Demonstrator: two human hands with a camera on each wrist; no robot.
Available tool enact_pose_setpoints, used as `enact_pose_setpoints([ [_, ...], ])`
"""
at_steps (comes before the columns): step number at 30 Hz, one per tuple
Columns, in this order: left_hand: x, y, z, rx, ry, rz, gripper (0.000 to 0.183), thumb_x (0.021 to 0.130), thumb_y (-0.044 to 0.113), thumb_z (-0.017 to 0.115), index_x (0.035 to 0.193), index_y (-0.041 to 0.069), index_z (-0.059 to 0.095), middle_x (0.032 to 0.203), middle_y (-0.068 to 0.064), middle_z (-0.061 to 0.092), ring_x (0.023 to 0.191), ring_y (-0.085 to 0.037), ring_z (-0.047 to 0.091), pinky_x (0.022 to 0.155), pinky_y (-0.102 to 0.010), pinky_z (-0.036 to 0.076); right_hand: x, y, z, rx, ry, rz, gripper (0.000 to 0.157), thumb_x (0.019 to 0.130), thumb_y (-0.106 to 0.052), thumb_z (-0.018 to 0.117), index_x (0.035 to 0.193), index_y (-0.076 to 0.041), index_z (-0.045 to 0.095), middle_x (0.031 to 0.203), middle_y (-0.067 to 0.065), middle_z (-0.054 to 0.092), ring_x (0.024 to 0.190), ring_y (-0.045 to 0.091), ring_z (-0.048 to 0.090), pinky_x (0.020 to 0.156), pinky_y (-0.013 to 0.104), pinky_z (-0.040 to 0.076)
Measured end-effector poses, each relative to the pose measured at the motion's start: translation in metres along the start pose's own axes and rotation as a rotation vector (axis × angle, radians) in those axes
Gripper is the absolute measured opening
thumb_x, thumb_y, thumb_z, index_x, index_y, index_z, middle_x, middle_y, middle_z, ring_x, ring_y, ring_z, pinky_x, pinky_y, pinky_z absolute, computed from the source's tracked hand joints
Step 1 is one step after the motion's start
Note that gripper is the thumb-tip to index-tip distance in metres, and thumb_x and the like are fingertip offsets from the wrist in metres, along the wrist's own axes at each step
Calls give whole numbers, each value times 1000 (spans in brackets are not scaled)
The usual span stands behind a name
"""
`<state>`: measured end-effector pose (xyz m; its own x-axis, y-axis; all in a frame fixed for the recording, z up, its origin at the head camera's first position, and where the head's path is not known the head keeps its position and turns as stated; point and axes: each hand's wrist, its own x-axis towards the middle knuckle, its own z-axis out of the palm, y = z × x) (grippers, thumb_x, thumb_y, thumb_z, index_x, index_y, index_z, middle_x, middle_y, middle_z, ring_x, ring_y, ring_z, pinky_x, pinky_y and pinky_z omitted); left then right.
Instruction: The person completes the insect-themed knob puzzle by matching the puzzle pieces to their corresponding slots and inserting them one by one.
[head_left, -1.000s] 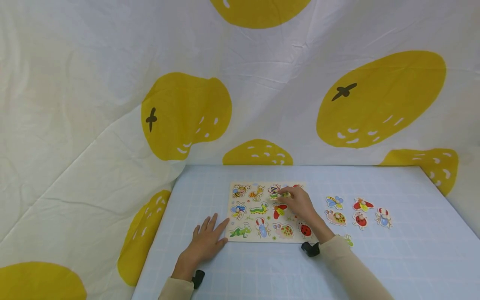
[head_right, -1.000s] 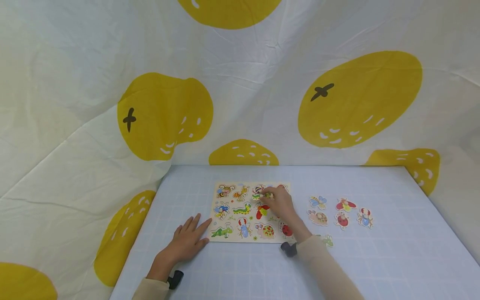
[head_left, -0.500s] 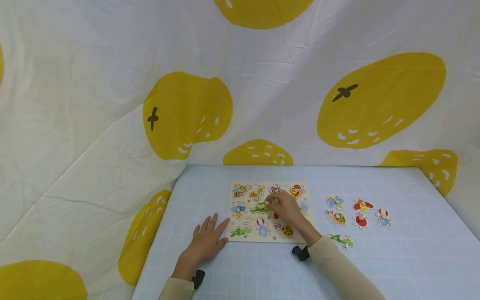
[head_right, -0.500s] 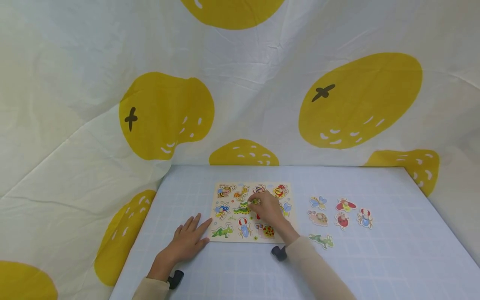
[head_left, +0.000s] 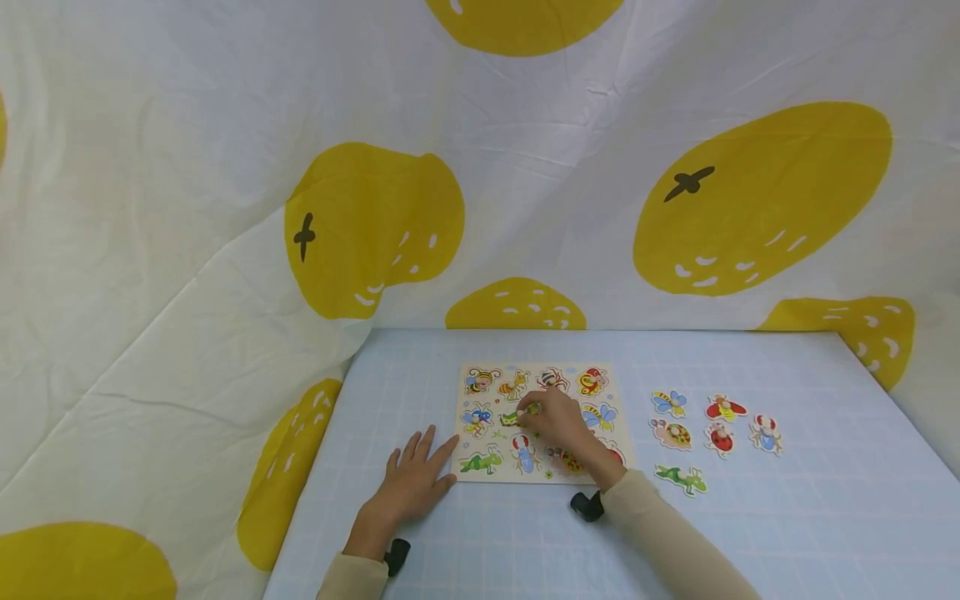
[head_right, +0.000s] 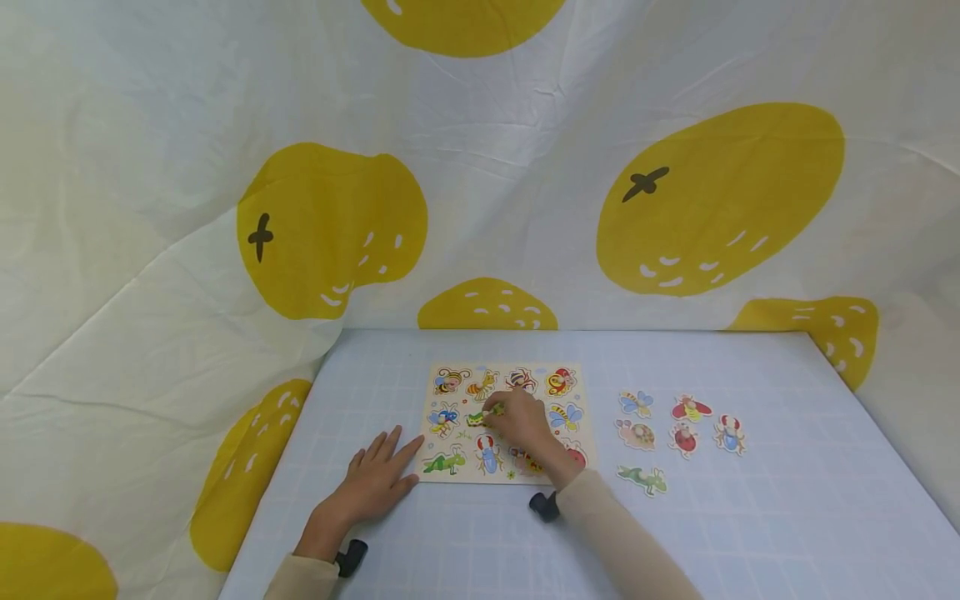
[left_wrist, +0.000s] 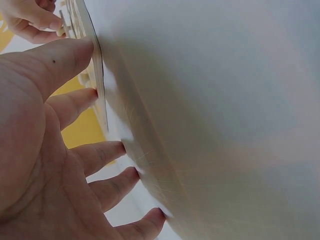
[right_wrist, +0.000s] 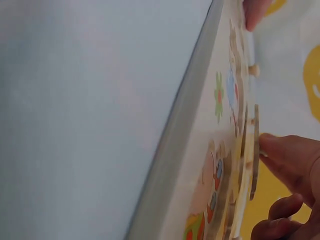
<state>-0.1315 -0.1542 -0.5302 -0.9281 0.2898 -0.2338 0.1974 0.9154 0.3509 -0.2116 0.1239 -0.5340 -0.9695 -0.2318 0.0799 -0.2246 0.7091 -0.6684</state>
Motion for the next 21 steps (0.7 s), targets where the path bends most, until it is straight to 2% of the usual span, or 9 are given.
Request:
enact_pose_setpoints([
  [3, 0, 0, 0, -1, 0, -4, 64, 98, 38, 65, 155, 25, 39, 163, -17, 21, 148, -43, 14, 113, -69, 13, -1, -2, 2, -11, -20, 18, 8, 86, -21, 81, 92, -19, 77, 81, -2, 65, 53, 12, 35, 48, 28, 32],
  [9, -1, 1, 0, 3, 8, -3, 65, 97, 37, 65, 155, 25, 39, 163, -17, 22, 148, -44, 15, 112, -69, 13, -3, -6, 4, 4, -34, 40, 8, 85, -20, 81, 92, -18, 77, 96, 2, 67, 50, 12, 38, 47, 28, 34],
  [16, -1, 0, 0, -3, 8, 5, 65, 98, 38, 65, 155, 25, 39, 163, -17, 22, 148, -44, 14, 112, -70, 13, -1, -9, 6, 10, -42, 68, 7, 87, -20, 80, 92, -18, 76, 93, 0, 67, 50, 12, 43, 47, 27, 34],
  [21, -1, -1, -1, -6, 9, 14, 64, 98, 38, 64, 155, 25, 39, 163, -18, 22, 148, -44, 15, 112, -70, 14, 0, -12, 7, 1, -48, 76, 6, 88, -20, 78, 94, -17, 76, 95, 3, 66, 52, 13, 45, 47, 27, 34],
])
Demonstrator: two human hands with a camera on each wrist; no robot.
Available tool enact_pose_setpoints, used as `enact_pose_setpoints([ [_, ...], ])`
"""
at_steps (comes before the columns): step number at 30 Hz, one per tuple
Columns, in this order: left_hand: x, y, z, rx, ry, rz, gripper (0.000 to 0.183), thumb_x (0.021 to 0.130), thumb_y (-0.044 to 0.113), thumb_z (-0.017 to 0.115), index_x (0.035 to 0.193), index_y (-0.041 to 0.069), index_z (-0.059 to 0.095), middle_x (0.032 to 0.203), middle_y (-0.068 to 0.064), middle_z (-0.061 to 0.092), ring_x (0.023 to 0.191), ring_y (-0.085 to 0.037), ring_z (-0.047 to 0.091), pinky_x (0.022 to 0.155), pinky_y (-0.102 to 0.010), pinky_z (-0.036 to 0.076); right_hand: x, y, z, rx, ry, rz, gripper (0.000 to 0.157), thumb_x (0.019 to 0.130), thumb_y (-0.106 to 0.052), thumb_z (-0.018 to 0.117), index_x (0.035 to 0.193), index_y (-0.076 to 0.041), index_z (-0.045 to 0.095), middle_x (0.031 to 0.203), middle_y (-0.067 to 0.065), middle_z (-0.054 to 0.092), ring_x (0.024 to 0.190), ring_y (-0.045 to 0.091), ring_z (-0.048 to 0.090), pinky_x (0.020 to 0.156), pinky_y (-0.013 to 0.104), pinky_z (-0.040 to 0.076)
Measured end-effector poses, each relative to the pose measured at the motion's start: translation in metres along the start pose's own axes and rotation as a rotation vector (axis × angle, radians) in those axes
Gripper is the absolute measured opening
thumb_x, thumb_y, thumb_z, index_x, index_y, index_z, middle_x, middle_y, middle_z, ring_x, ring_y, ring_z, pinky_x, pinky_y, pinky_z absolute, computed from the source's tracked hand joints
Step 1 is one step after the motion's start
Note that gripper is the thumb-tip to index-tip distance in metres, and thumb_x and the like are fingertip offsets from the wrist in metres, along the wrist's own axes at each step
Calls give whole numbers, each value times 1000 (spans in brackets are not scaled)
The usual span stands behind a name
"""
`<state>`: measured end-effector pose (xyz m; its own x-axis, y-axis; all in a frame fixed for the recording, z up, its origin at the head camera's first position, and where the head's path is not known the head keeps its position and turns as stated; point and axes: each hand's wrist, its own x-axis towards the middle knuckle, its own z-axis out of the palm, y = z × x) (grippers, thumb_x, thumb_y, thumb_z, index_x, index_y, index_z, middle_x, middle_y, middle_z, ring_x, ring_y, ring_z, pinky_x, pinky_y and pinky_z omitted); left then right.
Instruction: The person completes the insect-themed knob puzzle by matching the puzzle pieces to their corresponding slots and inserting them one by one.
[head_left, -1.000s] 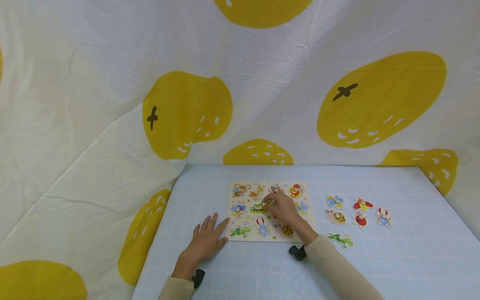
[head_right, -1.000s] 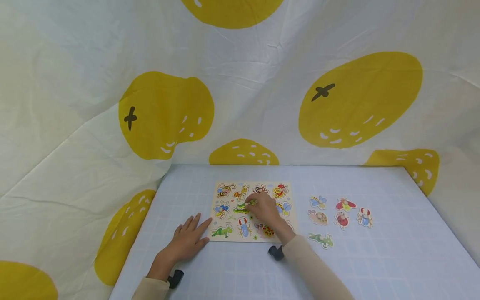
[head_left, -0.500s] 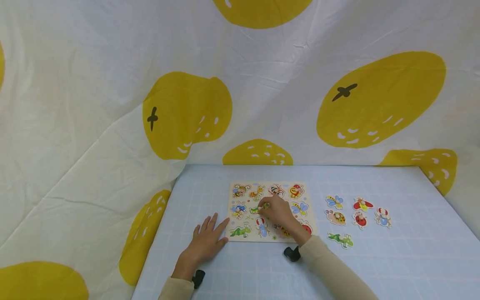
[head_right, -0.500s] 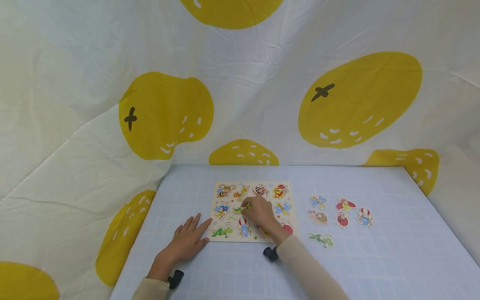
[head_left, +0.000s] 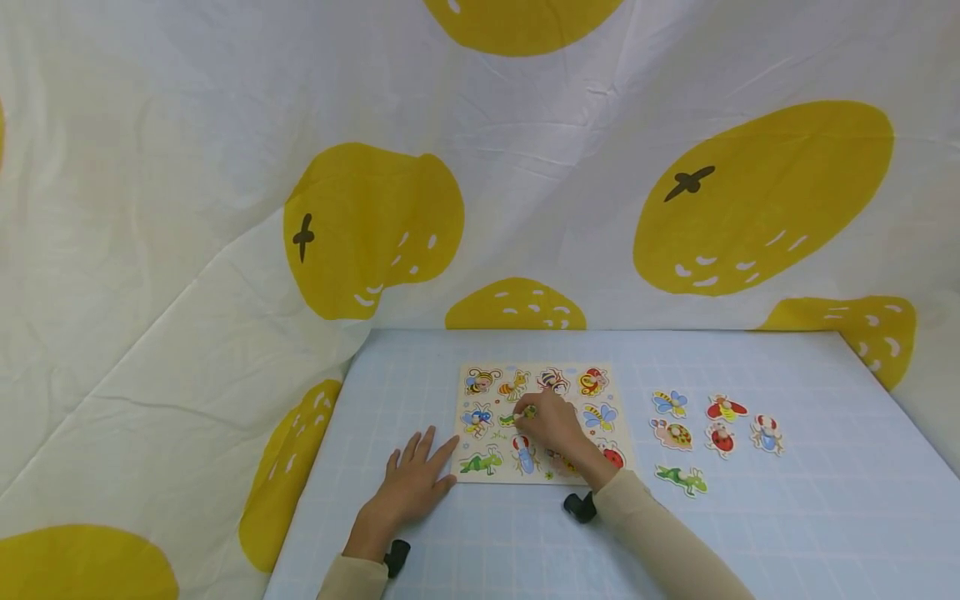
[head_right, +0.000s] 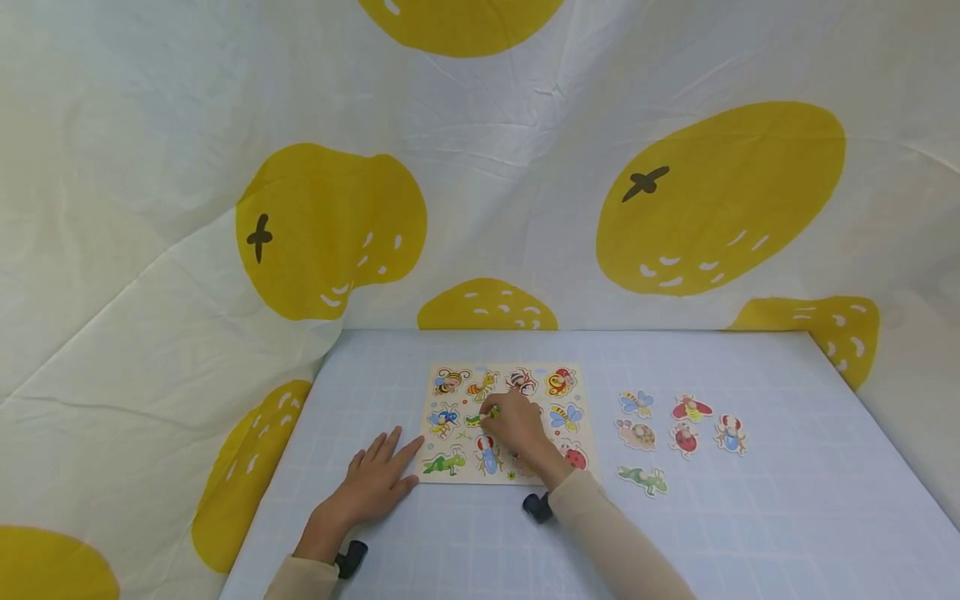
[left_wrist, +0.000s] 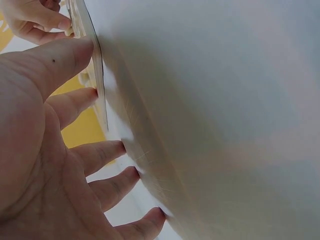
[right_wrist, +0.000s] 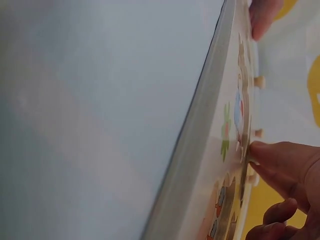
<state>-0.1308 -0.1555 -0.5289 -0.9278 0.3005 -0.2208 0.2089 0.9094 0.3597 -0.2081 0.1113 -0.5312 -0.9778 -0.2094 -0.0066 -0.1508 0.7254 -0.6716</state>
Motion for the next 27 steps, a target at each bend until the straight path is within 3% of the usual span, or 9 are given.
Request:
enact_pose_setpoints([
  [5, 0, 0, 0, 2, 1, -1, 65, 98, 38, 65, 155, 25, 39, 163, -18, 22, 148, -44, 15, 112, -69, 14, 0, -2, 0, -15, 6, 2, 5, 88, -19, 78, 92, -17, 76, 107, 6, 65, 62, 15, 48, 52, 29, 36],
  [13, 1, 2, -1, 15, 3, 5, 63, 98, 35, 65, 155, 23, 40, 162, -19, 24, 147, -45, 18, 111, -70, 16, 1, -2, 0, -1, 2, -5, 6, 87, -17, 79, 90, -15, 75, 83, -1, 60, 51, 12, 46, 45, 27, 35],
  [23, 0, 2, 0, 14, 10, 6, 62, 98, 34, 65, 154, 22, 41, 161, -19, 24, 147, -45, 18, 111, -70, 16, -1, -3, -3, 4, 1, 20, 12, 87, -18, 79, 96, -13, 74, 95, 3, 63, 61, 15, 51, 52, 29, 40],
  [27, 0, 4, 0, 11, 12, 5, 62, 98, 33, 65, 154, 22, 41, 161, -20, 25, 146, -45, 18, 111, -70, 16, -3, -5, -11, 7, 33, 5, 15, 87, -20, 80, 99, -13, 74, 86, 1, 61, 65, 16, 49, 56, 31, 40],
])
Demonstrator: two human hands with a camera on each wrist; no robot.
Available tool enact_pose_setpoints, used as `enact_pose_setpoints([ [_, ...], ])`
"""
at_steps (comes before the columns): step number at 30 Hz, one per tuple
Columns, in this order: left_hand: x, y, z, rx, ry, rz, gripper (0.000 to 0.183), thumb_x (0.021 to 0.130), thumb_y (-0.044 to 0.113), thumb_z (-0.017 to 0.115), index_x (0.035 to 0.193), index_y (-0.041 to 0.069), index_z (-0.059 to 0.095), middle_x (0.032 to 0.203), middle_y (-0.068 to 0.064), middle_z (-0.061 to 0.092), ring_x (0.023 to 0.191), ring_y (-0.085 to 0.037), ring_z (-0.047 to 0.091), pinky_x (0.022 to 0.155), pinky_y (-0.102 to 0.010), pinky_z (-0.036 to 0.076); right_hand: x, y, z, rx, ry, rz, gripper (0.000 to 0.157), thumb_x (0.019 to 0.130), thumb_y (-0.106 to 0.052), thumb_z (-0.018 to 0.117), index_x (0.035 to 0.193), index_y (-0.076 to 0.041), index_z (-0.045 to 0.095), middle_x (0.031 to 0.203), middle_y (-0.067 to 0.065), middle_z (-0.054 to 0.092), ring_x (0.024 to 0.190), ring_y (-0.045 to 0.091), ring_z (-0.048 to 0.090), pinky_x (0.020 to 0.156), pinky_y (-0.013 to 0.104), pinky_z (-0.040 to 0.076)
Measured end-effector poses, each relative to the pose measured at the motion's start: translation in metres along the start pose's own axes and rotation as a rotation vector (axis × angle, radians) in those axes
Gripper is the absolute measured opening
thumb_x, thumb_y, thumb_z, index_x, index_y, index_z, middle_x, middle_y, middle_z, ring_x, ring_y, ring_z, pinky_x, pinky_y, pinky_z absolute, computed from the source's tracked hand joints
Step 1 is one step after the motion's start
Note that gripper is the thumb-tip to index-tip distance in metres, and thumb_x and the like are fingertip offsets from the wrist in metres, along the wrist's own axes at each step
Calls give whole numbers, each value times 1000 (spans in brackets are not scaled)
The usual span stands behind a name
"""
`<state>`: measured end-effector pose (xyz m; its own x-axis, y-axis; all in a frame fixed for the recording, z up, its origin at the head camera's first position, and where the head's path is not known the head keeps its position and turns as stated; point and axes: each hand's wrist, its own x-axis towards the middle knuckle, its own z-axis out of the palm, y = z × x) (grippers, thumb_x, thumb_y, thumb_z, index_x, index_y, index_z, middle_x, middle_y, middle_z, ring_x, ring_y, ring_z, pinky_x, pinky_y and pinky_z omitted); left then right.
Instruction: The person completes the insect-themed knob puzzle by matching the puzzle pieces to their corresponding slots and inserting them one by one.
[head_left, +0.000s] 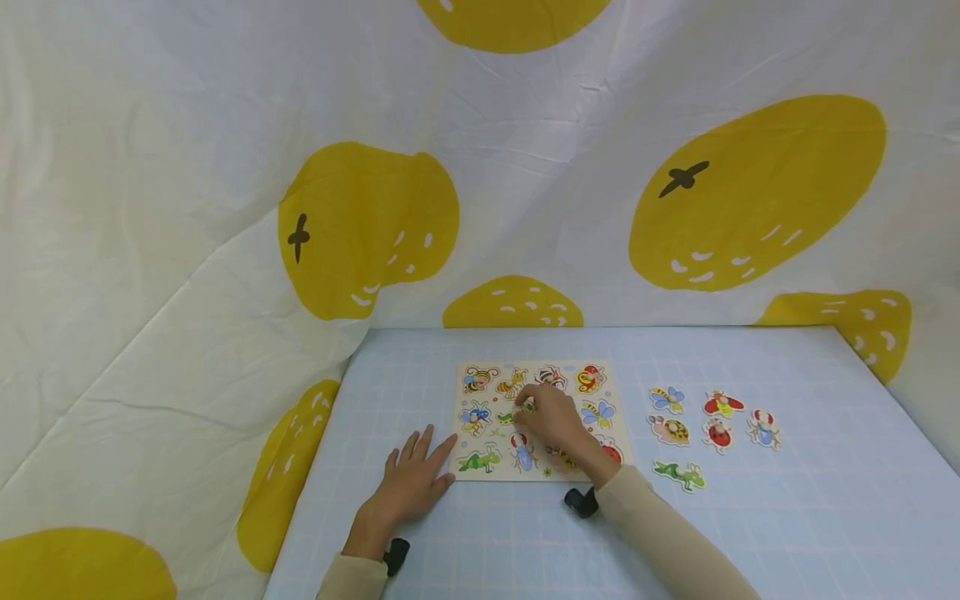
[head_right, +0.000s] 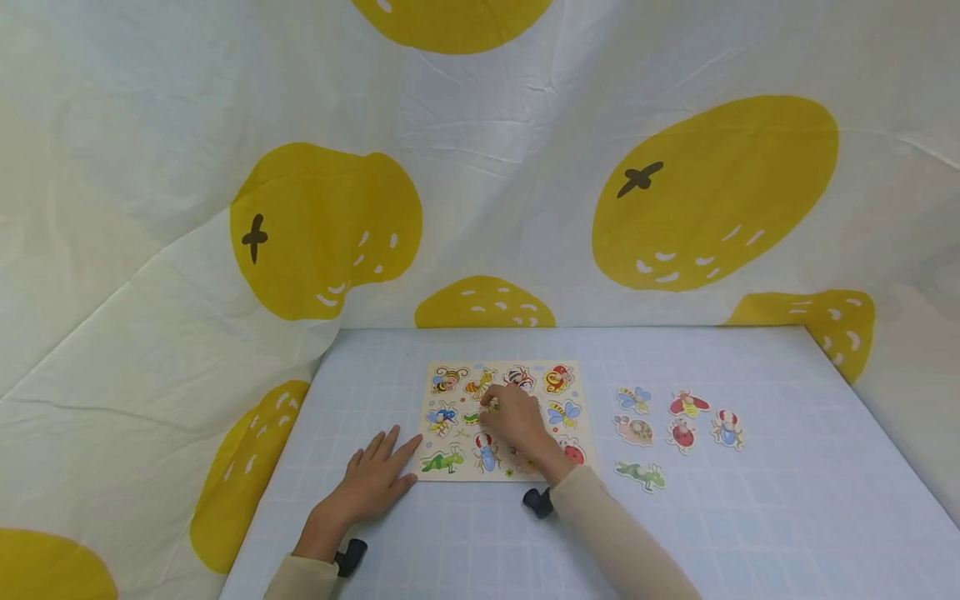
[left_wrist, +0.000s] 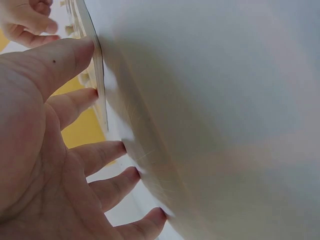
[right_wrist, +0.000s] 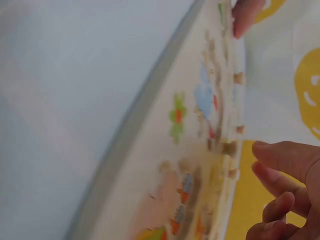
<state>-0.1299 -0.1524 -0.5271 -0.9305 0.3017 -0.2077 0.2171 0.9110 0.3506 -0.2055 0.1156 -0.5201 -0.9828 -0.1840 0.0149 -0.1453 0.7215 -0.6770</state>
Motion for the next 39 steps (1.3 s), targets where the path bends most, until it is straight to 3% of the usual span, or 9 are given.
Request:
enact_pose_setpoints([
  [8, 0, 2, -1, -9, -6, -5, 62, 98, 33, 65, 154, 21, 42, 161, -20, 25, 146, -45, 18, 111, -70, 15, -5, -5, -20, 26, 66, -71, 15, 88, -17, 78, 101, -11, 75, 74, -2, 53, 61, 16, 45, 54, 32, 36],
  [19, 0, 1, -1, -7, -10, -2, 63, 98, 35, 65, 154, 22, 40, 161, -20, 24, 147, -45, 18, 112, -70, 15, -16, -4, -37, 24, 83, -23, 18, 88, -19, 79, 103, -10, 74, 84, 2, 56, 70, 18, 47, 57, 32, 39],
  [25, -1, 1, -1, 2, -8, -2, 63, 98, 35, 65, 154, 22, 41, 161, -19, 25, 147, -45, 18, 111, -70, 16, -19, 10, -44, 15, 98, -36, 19, 88, -18, 78, 104, -9, 74, 74, 3, 50, 63, 19, 43, 53, 32, 34],
  [32, -1, 3, -3, 1, -17, -2, 62, 98, 35, 64, 155, 22, 40, 162, -20, 24, 147, -45, 17, 112, -70, 15, -28, 26, -57, 23, 113, 10, 20, 89, -20, 77, 106, -8, 75, 88, 4, 59, 75, 23, 48, 61, 34, 38],
  [39, -2, 4, -4, 3, -21, -9, 62, 99, 35, 64, 155, 22, 40, 162, -20, 24, 147, -45, 17, 112, -70, 15, -35, 40, -74, 12, 146, 48, 22, 90, -21, 76, 108, -8, 74, 85, 7, 52, 73, 23, 44, 58, 34, 35],
])
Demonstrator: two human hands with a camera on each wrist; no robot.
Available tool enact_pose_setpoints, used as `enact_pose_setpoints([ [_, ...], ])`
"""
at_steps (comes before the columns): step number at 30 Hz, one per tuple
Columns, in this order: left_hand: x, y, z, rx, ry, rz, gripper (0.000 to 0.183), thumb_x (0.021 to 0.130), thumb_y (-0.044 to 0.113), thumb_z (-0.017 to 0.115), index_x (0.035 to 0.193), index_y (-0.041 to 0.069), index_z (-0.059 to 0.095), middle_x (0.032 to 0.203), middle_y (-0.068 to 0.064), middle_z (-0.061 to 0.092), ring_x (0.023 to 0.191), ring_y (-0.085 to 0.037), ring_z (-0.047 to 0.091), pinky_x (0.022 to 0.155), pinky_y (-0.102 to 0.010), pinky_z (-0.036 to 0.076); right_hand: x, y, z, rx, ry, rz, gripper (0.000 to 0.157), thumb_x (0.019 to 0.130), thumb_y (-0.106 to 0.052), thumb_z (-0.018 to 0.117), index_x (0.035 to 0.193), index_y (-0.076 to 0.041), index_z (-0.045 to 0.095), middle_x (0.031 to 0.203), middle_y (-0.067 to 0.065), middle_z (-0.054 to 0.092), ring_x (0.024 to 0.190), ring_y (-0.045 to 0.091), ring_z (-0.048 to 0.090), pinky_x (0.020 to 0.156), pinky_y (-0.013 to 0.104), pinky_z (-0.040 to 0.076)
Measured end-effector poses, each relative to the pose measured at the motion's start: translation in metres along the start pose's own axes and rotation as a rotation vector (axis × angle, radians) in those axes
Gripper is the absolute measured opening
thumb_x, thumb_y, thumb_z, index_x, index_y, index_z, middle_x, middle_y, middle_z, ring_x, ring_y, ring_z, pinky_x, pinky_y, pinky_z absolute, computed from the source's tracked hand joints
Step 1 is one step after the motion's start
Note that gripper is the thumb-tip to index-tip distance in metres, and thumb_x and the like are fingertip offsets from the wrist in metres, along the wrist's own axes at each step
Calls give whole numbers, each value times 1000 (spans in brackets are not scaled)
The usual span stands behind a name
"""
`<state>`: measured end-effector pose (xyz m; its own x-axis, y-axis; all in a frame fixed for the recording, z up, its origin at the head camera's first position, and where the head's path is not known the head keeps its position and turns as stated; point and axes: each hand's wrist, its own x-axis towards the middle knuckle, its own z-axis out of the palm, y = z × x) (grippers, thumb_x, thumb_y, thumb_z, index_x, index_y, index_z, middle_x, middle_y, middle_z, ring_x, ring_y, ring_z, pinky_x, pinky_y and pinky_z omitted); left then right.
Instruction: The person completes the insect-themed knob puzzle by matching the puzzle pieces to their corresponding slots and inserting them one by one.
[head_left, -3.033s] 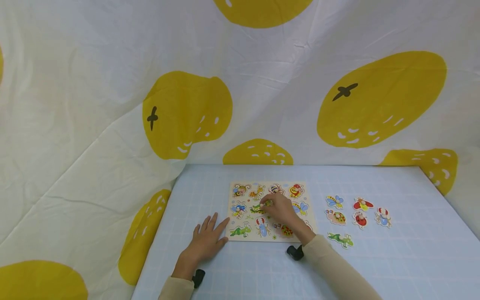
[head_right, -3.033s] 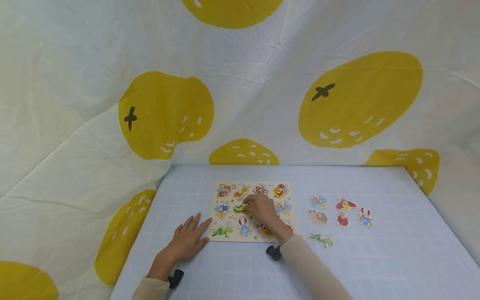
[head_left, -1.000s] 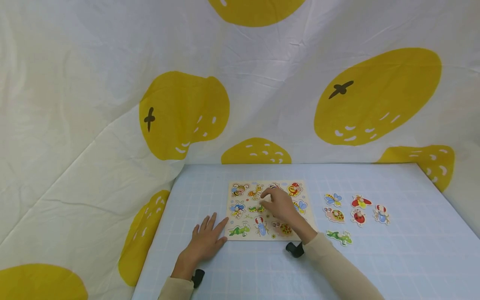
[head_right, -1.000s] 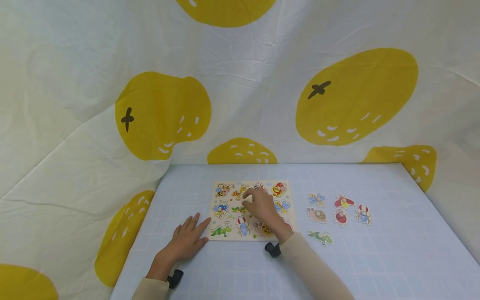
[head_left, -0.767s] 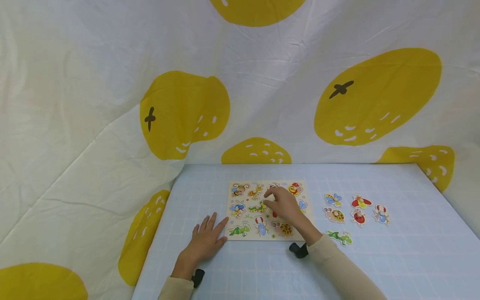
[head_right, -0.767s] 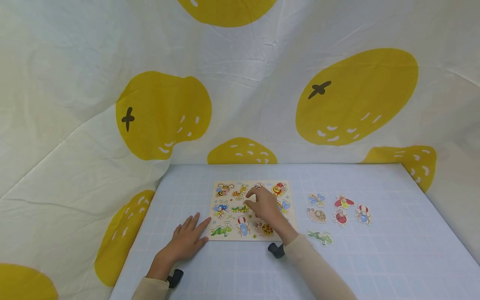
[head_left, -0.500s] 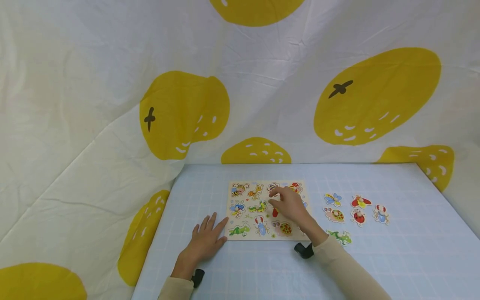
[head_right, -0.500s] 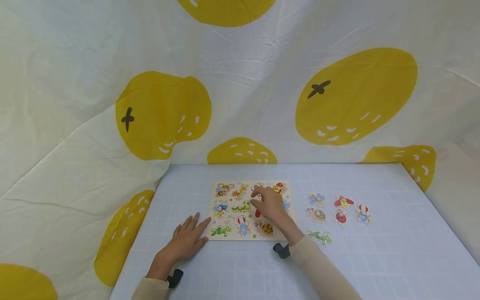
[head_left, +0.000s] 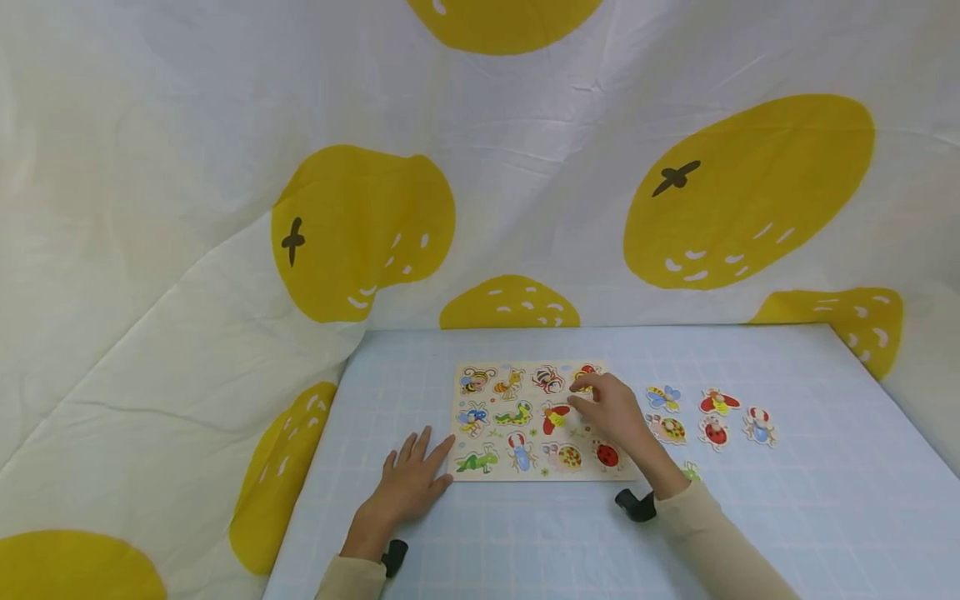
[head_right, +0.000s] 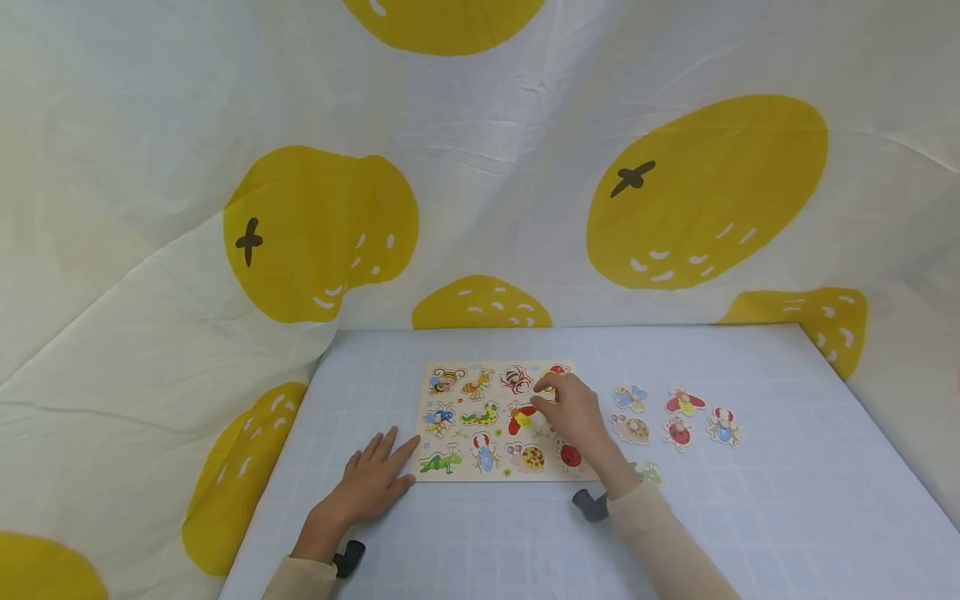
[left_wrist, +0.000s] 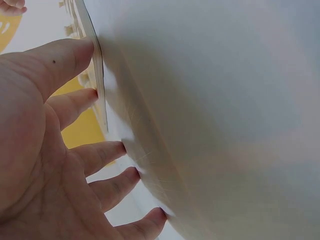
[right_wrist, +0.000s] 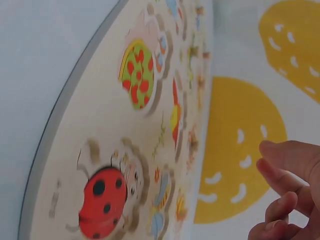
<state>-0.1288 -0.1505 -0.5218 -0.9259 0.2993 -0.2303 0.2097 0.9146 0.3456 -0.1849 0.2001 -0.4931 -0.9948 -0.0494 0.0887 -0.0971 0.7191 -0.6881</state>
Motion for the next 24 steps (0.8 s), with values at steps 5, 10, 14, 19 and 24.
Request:
enact_pose_setpoints([
  [5, 0, 0, 0, -5, 1, 2, 62, 98, 35, 64, 154, 22, 40, 162, -20, 24, 147, -46, 17, 112, -70, 15, -1, 14, -13, -24, 54, 12, 21, 91, -20, 75, 108, -8, 74, 80, 7, 48, 68, 23, 40, 55, 34, 31],
  [10, -1, 0, 0, -6, 3, 0, 63, 98, 35, 64, 154, 22, 40, 161, -20, 24, 147, -46, 17, 111, -70, 15, -5, 30, -28, -41, 104, 35, 22, 92, -20, 74, 109, -7, 73, 79, 8, 48, 70, 23, 42, 56, 34, 32],
  [14, -1, 0, 0, -6, 4, -1, 63, 98, 35, 65, 154, 22, 41, 161, -20, 24, 147, -46, 18, 111, -70, 15, -10, 42, -41, -58, 123, 92, 25, 94, -23, 72, 113, -7, 71, 81, 10, 49, 72, 24, 44, 56, 33, 35],
  [19, -1, 0, -1, 4, 3, -7, 63, 98, 36, 65, 155, 23, 40, 162, -20, 24, 147, -45, 17, 112, -70, 15, -20, 56, -57, -55, 147, 143, 33, 95, -27, 70, 120, -6, 69, 77, 9, 46, 64, 24, 42, 49, 31, 33],
  [24, -2, 2, -3, 1, 5, -5, 63, 98, 36, 65, 154, 22, 41, 161, -20, 25, 147, -46, 18, 112, -70, 15, -30, 77, -71, -80, 216, 132, 39, 94, -30, 72, 125, -7, 67, 72, 7, 41, 60, 22, 36, 49, 31, 27],
])
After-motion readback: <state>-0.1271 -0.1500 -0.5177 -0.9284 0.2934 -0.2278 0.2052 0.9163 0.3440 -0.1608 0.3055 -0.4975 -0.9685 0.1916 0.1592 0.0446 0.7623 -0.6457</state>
